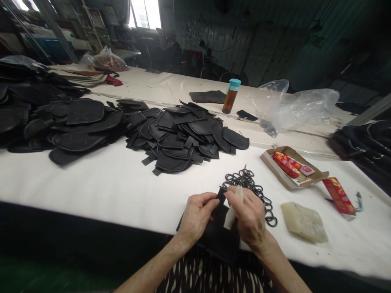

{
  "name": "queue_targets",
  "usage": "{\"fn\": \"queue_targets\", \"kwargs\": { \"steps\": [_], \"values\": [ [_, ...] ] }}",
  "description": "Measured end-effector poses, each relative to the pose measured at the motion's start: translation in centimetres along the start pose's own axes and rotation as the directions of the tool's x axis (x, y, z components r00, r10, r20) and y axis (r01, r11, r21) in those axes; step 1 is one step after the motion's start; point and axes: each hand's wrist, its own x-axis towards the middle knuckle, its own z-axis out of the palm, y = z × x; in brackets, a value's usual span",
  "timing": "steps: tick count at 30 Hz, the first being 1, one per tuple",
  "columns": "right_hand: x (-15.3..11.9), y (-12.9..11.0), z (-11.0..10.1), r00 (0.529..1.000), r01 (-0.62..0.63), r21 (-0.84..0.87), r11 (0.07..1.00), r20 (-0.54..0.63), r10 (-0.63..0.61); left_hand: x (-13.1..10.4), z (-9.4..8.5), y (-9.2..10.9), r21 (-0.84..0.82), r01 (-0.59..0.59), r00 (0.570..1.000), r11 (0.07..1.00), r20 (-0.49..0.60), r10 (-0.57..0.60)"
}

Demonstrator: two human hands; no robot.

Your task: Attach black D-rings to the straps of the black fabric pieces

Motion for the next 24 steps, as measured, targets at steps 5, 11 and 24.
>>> {"fn": "queue_targets", "kwargs": {
  "steps": [5,11,24],
  "values": [
    [0.6,0.1,-0.5,0.98,0.2,-0.04,0.979,0.023,-0.199,-0.1,0.0,-0.1,-0.037,-0.018,1.0,0.999,0.022,0.019],
    [0.7,0.7,-0.5,0.964,0.26,-0.021,0.965,0.057,-0.259,-0.2,-0.1,-0.1,-0.062,-0.025,0.999,0.998,0.028,0.027],
    [1.3,1.0,-1.2,0.941,0.311,0.032,0.95,0.128,-0.313,-0.1,0.0,-0.5,-0.122,-0.009,1.0,0.993,0.018,0.011]
  ]
}}
